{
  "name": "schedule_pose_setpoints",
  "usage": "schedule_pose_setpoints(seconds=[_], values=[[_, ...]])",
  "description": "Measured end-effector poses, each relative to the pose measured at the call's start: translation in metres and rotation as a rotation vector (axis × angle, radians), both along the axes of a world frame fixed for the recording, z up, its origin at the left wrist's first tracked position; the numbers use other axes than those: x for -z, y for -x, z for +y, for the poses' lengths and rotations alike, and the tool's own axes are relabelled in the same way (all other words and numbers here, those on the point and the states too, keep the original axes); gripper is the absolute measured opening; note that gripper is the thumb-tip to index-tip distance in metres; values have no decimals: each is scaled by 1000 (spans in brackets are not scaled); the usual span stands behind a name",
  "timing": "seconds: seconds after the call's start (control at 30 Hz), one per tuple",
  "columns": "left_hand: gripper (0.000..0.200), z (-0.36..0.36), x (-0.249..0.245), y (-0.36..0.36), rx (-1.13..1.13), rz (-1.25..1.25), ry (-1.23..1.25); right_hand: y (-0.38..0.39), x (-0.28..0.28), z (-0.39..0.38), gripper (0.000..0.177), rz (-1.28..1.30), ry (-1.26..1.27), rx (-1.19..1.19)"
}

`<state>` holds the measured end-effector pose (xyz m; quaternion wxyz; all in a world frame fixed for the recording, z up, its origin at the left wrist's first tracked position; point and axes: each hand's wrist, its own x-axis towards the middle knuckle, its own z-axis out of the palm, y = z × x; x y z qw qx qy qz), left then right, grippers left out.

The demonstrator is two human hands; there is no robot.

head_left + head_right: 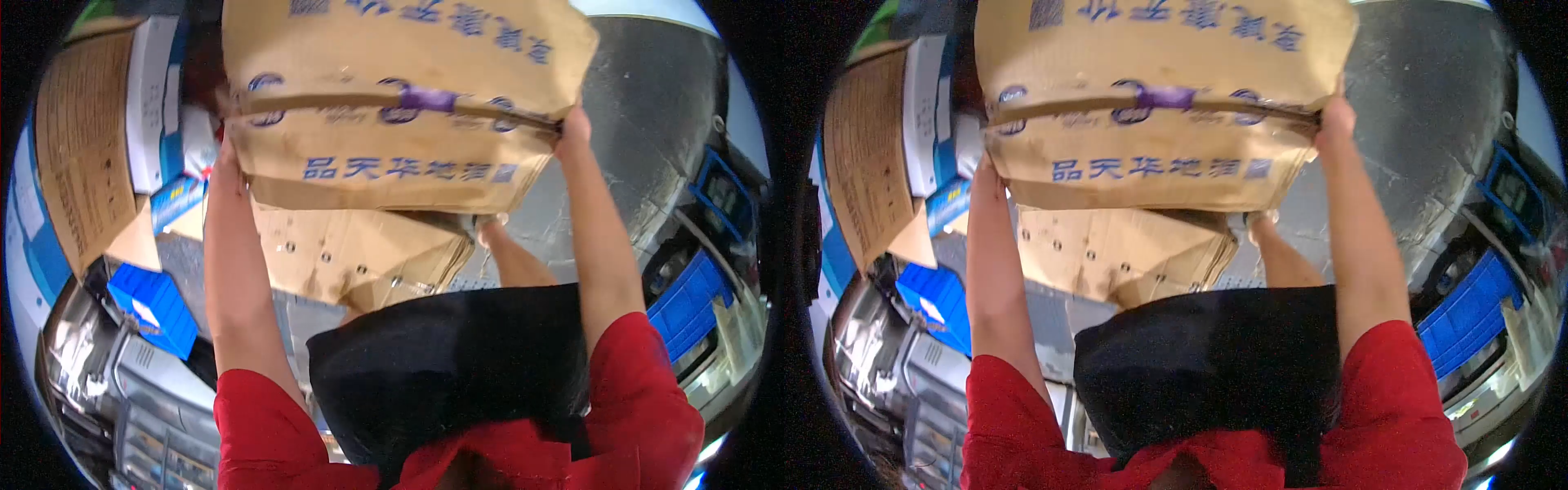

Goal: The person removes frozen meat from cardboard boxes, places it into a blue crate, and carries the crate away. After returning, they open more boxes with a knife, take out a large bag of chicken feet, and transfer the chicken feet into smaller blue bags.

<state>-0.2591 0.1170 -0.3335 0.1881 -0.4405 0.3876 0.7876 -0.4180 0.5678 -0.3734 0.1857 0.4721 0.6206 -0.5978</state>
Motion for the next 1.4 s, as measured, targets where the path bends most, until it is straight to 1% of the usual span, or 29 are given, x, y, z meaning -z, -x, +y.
schedule_pose_setpoints(seconds=[0.07, 0.13, 0.17, 0.2, 0.27, 0.3, 0.37, 0.4, 0.47, 0.5, 0.57, 0.63, 0.67, 0.7, 0.73, 0.77, 0.8, 0.87, 0.9, 0.93, 0.97, 1.0, 1.03, 1.07, 1.17, 1.23, 1.3, 1.37, 1.4], values=[[81, 15, -29, -2, -47, -1, 54, -1, -24, -7, 38, -22, 22, -52], [81, 38, -58, -12, -99, -4, 167, 4, -4, 28, 37, -11, 165, -68], [77, 49, -60, -27, -167, 12, 355, 4, 4, 35, 37, 8, 288, -72], [74, 69, -100, -34, -97, -151, 546, -2, -3, 26, 37, 16, 307, -84], [59, 90, -124, -69, -110, -98, 774, -27, -26, 22, 41, 94, 338, -210], [52, 100, -135, -85, -113, -80, 892, -40, -32, 23, 42, 30, 288, -207], [45, 102, -153, -121, -121, -183, 804, -74, -23, 28, 44, -77, 226, -141], [44, 106, -158, -137, -206, -168, 750, -93, -13, 30, 46, -124, 368, -80], [47, 104, -160, -188, -264, -158, 638, -115, -20, 11, 43, -30, 370, -137], [58, 114, -168, -209, -435, -170, 518, -113, -34, -7, 43, -35, 369, -230], [74, 100, -143, -342, -452, -259, 406, -118, -41, -26, 42, -200, 206, -283], [62, 138, -208, -255, -862, -310, 217, -139, -41, -39, 55, -109, -22, -493], [62, 132, -208, -266, -854, -316, 202, -143, -80, -61, 62, -186, -111, -527], [66, 123, -206, -288, -760, -291, 201, -156, -83, -63, 66, -234, -327, -691], [70, 108, -198, -313, -665, -263, 197, -187, -44, -43, 68, -278, -249, -697], [64, 89, -180, -345, -684, -241, 207, -188, -93, -66, 64, -349, -137, -532], [61, 67, -171, -347, -623, -333, 229, -179, -140, -80, 57, -564, -279, -762], [54, 30, -149, -342, -517, -524, 214, -272, -95, -45, 38, -382, -176, -480], [50, 8, -135, -344, -471, -619, 173, -296, -92, -36, 32, -483, -59, -307], [47, -44, -70, -424, -198, -458, 289, -307, -97, -42, 32, -491, -64, -305], [47, -35, -55, -387, -392, -406, 164, -310, -104, -48, 28, -454, 4, -204], [51, -73, -3, -413, -205, -355, 192, -314, -109, -52, 25, -415, 72, -104], [53, -102, 44, -419, 16, -402, 411, -324, -104, -47, 24, -407, 108, -106], [51, -102, 60, -395, 63, -416, 440, -323, -99, -46, 24, -386, 91, -109], [46, -102, 64, -325, 394, -449, 462, -329, -98, -43, 28, -347, 151, -59], [42, -108, 50, -289, 929, -504, 768, -322, -102, -45, 27, -377, 200, -98], [39, -108, 15, -262, 1354, -503, 1245, -306, -102, -38, 25, -433, 230, -213], [35, -118, -27, -245, 1358, -414, 1484, -278, -116, -26, 29, -439, 31, -487], [33, -124, -38, -244, 1242, -406, 1396, -256, -125, -23, 32, -401, -98, -639]])
